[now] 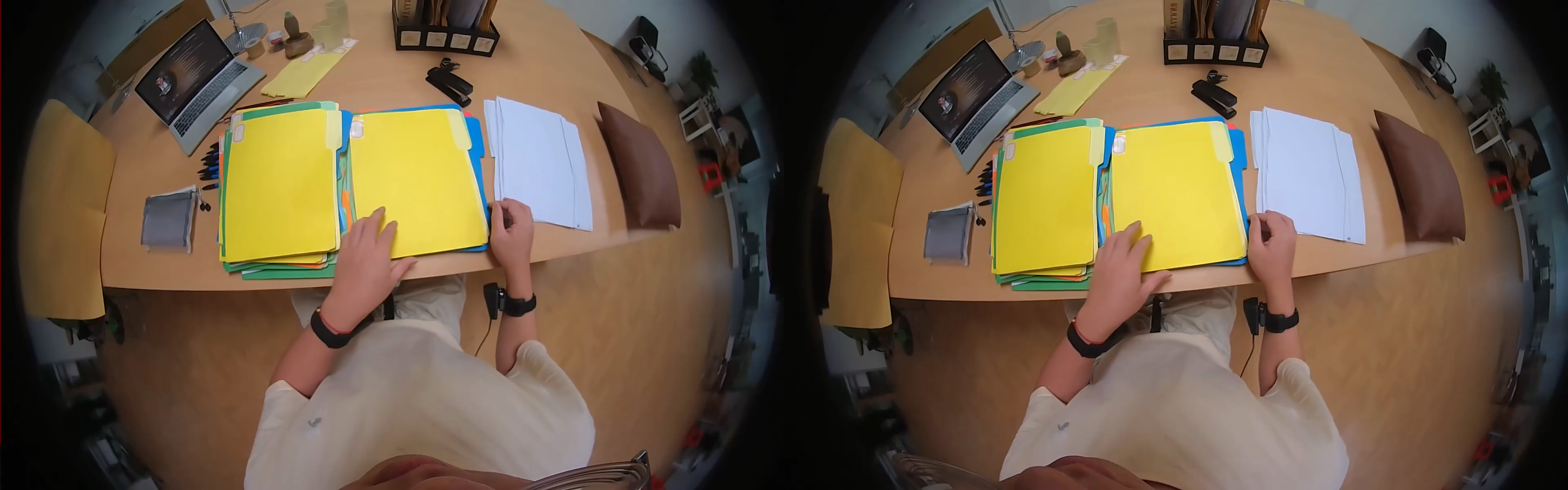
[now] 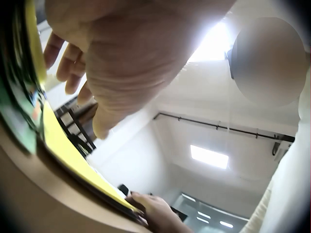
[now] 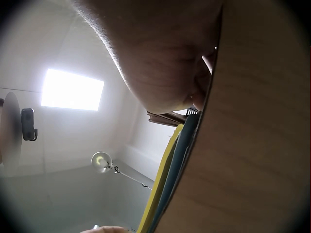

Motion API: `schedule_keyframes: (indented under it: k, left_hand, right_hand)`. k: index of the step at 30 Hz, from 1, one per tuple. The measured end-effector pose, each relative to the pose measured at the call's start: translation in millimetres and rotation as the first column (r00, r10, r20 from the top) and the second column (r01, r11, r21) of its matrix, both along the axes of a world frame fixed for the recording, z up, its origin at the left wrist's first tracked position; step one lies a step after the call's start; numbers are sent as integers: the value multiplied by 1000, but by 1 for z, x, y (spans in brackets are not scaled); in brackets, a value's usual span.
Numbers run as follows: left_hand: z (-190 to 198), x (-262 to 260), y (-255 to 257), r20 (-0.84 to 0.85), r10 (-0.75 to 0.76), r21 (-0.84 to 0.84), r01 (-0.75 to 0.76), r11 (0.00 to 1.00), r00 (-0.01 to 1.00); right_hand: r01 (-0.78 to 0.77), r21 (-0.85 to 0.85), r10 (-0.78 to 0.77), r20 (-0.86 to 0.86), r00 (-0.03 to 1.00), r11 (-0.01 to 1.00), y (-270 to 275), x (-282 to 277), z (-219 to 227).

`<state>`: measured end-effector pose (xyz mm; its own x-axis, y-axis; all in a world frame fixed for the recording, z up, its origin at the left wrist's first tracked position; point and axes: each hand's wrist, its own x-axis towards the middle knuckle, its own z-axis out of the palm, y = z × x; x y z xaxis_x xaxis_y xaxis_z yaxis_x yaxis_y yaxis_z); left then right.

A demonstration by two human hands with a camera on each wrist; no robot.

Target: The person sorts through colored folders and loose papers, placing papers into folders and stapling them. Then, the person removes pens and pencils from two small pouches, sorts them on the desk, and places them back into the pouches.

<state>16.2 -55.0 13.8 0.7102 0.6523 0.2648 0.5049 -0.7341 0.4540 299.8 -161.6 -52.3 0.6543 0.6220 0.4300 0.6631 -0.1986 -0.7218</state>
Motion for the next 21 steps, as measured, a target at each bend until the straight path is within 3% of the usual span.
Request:
schedule_keyframes:
  k: [10,14,17,21]
  left_hand:
    - [-17,8,11,23,5,130,-8,991,1000]
    - [-12,3,14,83,42,6,-43,999,996]
    - [-8,1,14,207,98,-77,-83,994,973]
    - [-13,-6,12,406,183,-211,-103,972,895]
  right_hand:
    - [-25,16,25,-3,1000,1000,-1,-3,6]
    - [26,58,-27,5,1000,998,-4,-2,10]
    - [106,-60,-79,350,933,993,-11,6,15]
    - [218,-298,-108,345,932,929,-19,18,14]
